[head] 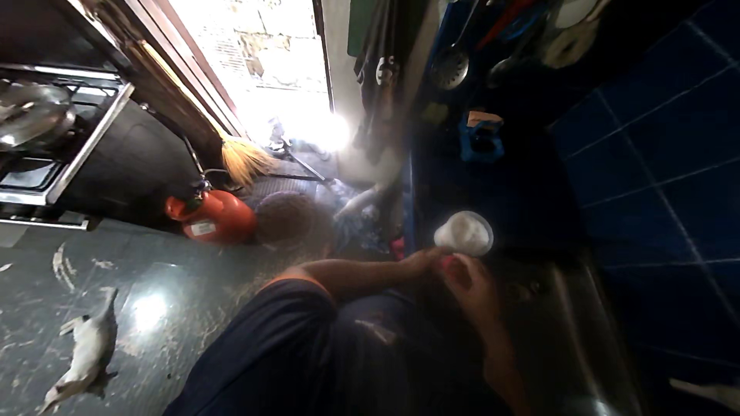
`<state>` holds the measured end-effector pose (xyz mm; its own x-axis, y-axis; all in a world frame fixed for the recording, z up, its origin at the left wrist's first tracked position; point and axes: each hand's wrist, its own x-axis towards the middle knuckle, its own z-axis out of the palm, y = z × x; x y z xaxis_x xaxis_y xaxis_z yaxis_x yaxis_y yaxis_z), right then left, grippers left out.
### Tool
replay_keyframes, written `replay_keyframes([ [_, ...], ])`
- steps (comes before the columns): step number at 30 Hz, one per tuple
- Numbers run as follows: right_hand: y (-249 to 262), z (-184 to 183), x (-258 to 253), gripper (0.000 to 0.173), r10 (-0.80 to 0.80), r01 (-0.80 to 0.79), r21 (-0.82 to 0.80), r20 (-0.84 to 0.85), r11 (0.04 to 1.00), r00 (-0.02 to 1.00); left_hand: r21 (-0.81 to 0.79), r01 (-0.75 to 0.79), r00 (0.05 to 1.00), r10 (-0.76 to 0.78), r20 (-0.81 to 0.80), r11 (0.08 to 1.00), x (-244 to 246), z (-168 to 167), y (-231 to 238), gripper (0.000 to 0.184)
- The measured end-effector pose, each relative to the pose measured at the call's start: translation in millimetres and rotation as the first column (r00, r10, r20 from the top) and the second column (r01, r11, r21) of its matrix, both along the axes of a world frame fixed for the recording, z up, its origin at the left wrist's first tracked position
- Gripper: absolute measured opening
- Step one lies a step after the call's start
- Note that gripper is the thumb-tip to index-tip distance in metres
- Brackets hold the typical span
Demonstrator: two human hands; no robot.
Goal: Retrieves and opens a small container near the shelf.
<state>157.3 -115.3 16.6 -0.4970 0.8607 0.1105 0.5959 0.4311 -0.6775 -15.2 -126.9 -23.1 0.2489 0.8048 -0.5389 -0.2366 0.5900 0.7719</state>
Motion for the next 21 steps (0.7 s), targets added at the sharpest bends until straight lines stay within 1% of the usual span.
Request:
replay_keyframes([
  [3,13.5,0.2,2.2,0.046,0.185,-0.181,0.123,-0.021,0.976,0.982,-0.119,0.002,0.991,0.013,0.132,0.993,-3.8,-9.9,5.8,0.052],
  [5,18.8,12.1,5.6,0.045,0.246,-0.244,0.113,-0.006,0.963,0.969,-0.182,0.009,0.978,0.03,0.208,0.983,-8.4,-5.2,8.1,0.048],
  [6,21.5,18.9,8.1,0.045,0.248,-0.247,0.088,-0.001,0.965,0.969,-0.203,0.007,0.972,0.041,0.231,0.979,-7.9,-7.3,10.5,0.049],
  [7,24.4,24.6,10.6,0.046,0.23,-0.23,0.052,-0.005,0.972,0.973,-0.206,0.017,0.964,0.038,0.262,0.978,-7.6,-12.8,13.3,0.05],
  [9,31.8,33.1,15.5,0.05,0.145,-0.147,-0.055,-0.029,0.988,0.989,-0.171,0.04,0.946,0.018,0.325,0.985,-8.2,-28.3,18.5,0.052],
  [12,47.7,36.3,24.9,0.055,-0.064,0.045,-0.193,-0.098,0.98,0.993,-0.081,0.05,0.924,-0.016,0.383,0.995,-9.3,-35.7,22.7,0.054],
  [14,59.7,30.0,31.2,0.053,-0.171,0.146,-0.191,-0.123,0.971,0.978,-0.062,0.048,0.918,-0.02,0.395,0.997,-10.8,-34.5,24.1,0.055],
  [17,78.0,15.5,36.8,0.052,-0.242,0.229,-0.145,-0.08,0.963,0.967,-0.022,0.029,0.918,-0.018,0.397,0.999,-16.7,-33.6,25.4,0.055],
  [19,84.8,16.3,33.1,0.051,-0.284,0.269,-0.207,-0.047,0.941,0.958,0.0,-0.015,0.923,0.014,0.384,1.0,-21.0,-33.5,27.9,0.055],
  [21,89.5,19.7,26.0,0.048,-0.333,0.308,-0.31,-0.03,0.899,0.942,0.01,-0.053,0.93,0.046,0.364,0.999,-27.0,-35.4,31.7,0.053],
])
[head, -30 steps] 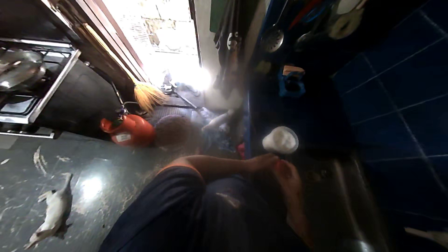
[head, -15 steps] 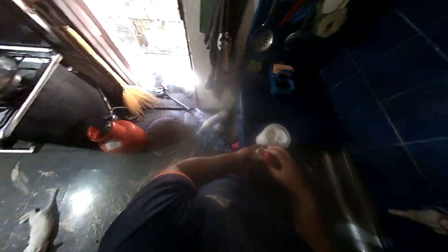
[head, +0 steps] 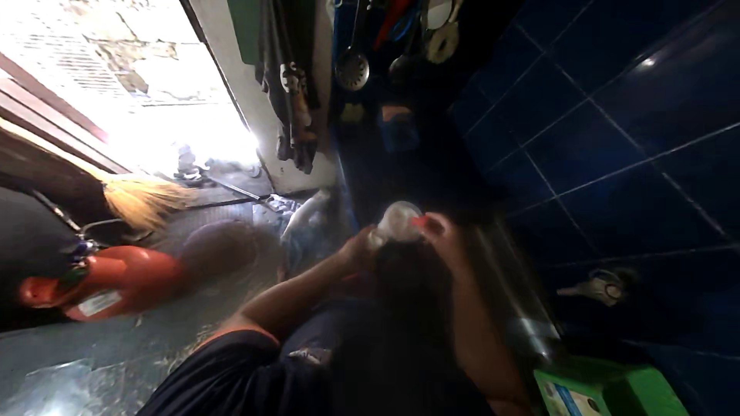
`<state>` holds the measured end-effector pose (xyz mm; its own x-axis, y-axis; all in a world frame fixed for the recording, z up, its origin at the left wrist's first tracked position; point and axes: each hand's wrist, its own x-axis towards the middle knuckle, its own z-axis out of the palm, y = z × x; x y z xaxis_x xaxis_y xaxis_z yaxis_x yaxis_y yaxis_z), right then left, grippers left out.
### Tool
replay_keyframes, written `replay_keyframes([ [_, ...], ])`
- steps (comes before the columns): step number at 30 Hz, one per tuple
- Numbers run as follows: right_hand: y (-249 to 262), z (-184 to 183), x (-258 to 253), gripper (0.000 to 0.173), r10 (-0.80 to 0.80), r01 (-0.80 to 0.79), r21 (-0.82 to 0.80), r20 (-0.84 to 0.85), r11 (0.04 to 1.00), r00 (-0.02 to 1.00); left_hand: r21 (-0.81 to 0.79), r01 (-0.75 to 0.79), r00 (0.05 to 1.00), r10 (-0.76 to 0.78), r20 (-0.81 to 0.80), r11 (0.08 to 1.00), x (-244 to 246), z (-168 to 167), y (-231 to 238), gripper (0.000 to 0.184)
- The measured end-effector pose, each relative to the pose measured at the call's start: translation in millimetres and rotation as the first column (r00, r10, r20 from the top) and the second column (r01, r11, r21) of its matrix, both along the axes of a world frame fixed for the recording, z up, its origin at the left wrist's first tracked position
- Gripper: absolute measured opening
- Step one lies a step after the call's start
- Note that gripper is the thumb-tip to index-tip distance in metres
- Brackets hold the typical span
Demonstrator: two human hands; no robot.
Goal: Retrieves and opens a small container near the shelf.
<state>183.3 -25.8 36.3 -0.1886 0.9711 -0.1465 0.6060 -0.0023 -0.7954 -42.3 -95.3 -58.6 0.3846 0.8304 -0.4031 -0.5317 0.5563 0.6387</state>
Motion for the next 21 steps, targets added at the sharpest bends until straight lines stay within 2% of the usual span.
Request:
replay_keyframes([
  [3,6.8,3.2,-6.9,0.046,-0.037,0.038,-0.088,0.011,0.995,0.999,-0.045,-0.063,0.998,0.063,-0.017,0.997,-6.7,-1.9,3.4,0.052],
  [8,14.8,3.1,-23.5,0.047,0.002,0.01,-0.079,0.151,0.997,0.989,-0.05,-0.111,0.99,0.106,-0.094,0.993,-14.8,-4.0,9.3,0.051],
  [11,16.5,-4.4,-38.3,0.044,0.082,-0.072,-0.06,0.198,0.996,0.977,-0.061,-0.159,0.979,0.149,-0.138,0.985,-16.1,-3.8,14.4,0.048],
  [14,17.9,-12.3,-52.1,0.043,0.1,-0.096,-0.04,0.148,0.995,0.984,-0.075,-0.197,0.971,0.184,-0.155,0.977,-18.6,1.1,19.0,0.046],
  [17,18.6,-13.7,-56.5,0.042,0.071,-0.066,-0.086,0.056,0.994,0.996,-0.084,-0.231,0.968,0.219,-0.123,0.969,-19.5,0.1,22.9,0.045],
  [21,17.3,-20.8,-49.0,0.04,-0.006,-0.011,-0.13,-0.123,0.991,0.992,-0.05,-0.26,0.962,0.255,-0.094,0.964,-24.4,-4.2,25.9,0.047],
])
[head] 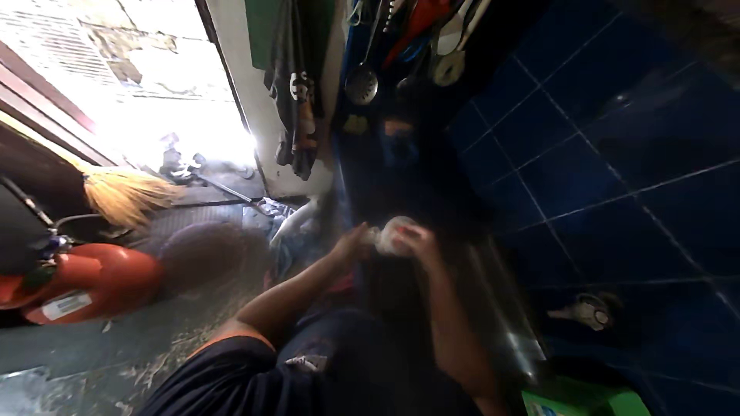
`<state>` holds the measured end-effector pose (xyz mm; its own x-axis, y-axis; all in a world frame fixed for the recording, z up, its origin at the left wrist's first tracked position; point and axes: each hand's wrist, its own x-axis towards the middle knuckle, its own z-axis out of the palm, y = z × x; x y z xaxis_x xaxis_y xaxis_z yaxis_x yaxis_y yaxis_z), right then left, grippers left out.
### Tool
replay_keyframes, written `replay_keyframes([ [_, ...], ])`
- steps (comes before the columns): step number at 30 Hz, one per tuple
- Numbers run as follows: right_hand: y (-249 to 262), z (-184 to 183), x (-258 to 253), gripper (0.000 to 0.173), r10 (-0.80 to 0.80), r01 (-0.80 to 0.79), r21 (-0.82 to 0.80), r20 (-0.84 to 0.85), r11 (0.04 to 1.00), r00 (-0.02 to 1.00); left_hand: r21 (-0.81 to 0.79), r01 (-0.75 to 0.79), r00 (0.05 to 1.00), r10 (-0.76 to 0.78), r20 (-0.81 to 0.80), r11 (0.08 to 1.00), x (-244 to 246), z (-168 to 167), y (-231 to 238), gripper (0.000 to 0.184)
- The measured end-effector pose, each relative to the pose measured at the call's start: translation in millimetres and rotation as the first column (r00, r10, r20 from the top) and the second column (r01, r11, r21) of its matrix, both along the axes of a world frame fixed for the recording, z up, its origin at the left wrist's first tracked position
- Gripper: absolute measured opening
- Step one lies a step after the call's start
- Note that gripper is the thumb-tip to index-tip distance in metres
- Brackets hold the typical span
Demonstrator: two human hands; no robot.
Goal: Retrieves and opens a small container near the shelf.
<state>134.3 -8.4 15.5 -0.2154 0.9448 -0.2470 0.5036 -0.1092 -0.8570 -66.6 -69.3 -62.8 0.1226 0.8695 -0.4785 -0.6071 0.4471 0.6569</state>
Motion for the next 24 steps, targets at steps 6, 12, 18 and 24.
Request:
replay_keyframes([
  [6,-1.1,3.3,11.3,0.034,-0.122,0.107,-0.095,-0.17,0.99,0.978,0.004,-0.021,1.0,0.021,0.012,1.0,0.1,16.5,4.7,0.04],
  [12,-4.6,10.5,27.3,0.034,-0.244,0.195,-0.173,-0.339,0.965,0.908,-0.005,-0.074,0.997,0.074,0.013,0.997,5.6,33.4,8.0,0.04],
  [18,-8.5,26.8,35.7,0.033,-0.242,0.177,-0.185,-0.435,0.967,0.867,0.062,-0.022,0.998,0.025,-0.049,0.998,14.3,42.8,14.0,0.045],
  [24,-20.4,47.7,15.9,0.043,0.138,-0.111,0.225,-0.106,0.968,0.985,0.06,0.007,1.0,-0.006,-0.014,0.998,32.0,61.4,15.2,0.044],
])
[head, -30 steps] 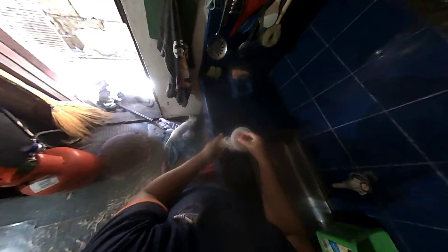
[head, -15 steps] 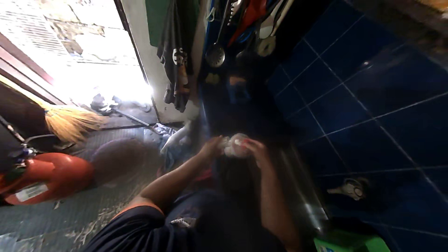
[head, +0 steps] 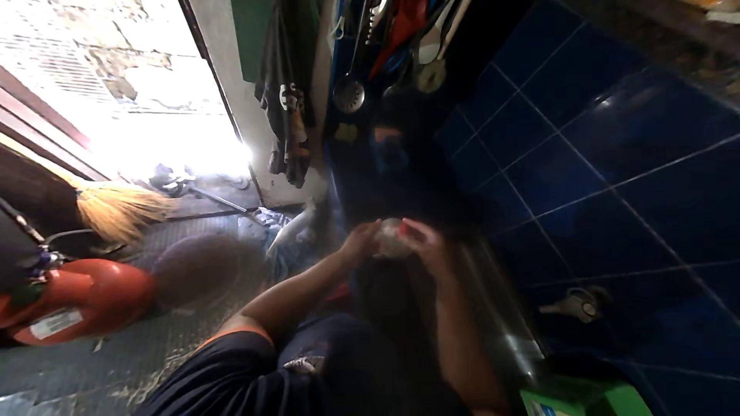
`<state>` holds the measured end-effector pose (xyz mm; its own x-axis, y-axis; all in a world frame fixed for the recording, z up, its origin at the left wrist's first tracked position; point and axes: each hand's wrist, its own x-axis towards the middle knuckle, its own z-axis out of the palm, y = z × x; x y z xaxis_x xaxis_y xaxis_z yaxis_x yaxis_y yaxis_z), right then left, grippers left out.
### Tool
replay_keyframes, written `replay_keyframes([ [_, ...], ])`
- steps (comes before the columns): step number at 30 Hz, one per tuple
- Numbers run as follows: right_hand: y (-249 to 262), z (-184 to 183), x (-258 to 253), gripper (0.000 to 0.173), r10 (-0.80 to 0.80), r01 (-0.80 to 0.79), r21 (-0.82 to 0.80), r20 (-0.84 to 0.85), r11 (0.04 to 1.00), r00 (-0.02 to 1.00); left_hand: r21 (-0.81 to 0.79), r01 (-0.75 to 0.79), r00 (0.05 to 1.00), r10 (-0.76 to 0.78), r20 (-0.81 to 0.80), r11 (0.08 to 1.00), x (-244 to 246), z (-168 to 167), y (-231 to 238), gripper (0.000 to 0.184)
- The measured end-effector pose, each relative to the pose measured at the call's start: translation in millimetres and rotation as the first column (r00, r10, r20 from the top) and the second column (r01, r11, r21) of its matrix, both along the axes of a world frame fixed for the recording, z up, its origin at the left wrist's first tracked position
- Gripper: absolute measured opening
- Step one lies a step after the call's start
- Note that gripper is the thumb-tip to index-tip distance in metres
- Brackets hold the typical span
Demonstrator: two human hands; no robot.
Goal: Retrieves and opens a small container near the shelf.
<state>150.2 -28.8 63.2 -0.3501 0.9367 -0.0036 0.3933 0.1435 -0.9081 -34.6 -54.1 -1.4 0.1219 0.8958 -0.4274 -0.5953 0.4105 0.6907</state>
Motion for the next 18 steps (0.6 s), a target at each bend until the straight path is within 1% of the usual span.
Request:
replay_keyframes([
  [1,-1.2,-3.3,-2.0,0.043,0.086,-0.1,0.139,0.1,0.985,0.991,0.006,0.007,1.0,-0.007,-0.004,1.0,1.4,-1.0,0.1,0.044],
  [2,-1.4,-6.8,-3.1,0.041,0.153,-0.193,0.247,0.172,0.95,0.973,0.015,0.009,1.0,-0.009,-0.003,1.0,2.1,-3.1,0.5,0.044],
  [3,-1.0,-8.2,-3.3,0.04,0.2,-0.26,0.321,0.208,0.911,0.958,0.021,0.008,1.0,-0.008,-0.001,1.0,2.2,-5.8,1.2,0.044],
  [4,-0.2,-7.8,-2.3,0.038,0.217,-0.285,0.366,0.217,0.886,0.952,0.017,0.001,1.0,-0.001,0.004,1.0,1.9,-7.2,1.3,0.044],
  [5,0.8,-5.3,0.5,0.038,0.205,-0.274,0.376,0.213,0.885,0.955,0.011,-0.006,1.0,0.005,0.013,1.0,1.1,-7.7,0.7,0.044],
  [6,2.3,-1.7,4.9,0.04,0.172,-0.238,0.352,0.208,0.905,0.963,0.012,-0.01,1.0,0.01,0.022,1.0,-0.4,-8.0,-0.3,0.044],
  [8,9.0,1.4,16.2,0.047,0.073,-0.125,0.245,0.211,0.962,0.975,0.006,-0.026,0.999,0.025,0.042,1.0,-4.1,-10.9,-1.9,0.043],
  [10,19.2,-6.4,25.8,0.053,-0.008,-0.033,0.145,0.271,0.989,0.963,-0.02,-0.044,0.998,0.044,0.041,0.999,-7.5,-14.9,-2.4,0.043],
  [13,31.0,-27.2,29.2,0.049,-0.076,0.035,0.109,0.4,0.993,0.914,-0.055,-0.055,0.998,0.057,0.029,0.997,-9.8,-21.6,-1.5,0.044],
  [15,33.1,-34.4,24.1,0.048,-0.083,0.057,0.074,0.437,0.996,0.895,-0.063,-0.052,0.998,0.054,0.034,0.997,-10.1,-27.6,-0.9,0.044],
  [18,32.7,-33.3,12.1,0.045,-0.096,0.08,0.055,0.455,0.995,0.885,-0.062,-0.039,0.998,0.042,0.045,0.997,-10.0,-32.8,-0.7,0.044],
])
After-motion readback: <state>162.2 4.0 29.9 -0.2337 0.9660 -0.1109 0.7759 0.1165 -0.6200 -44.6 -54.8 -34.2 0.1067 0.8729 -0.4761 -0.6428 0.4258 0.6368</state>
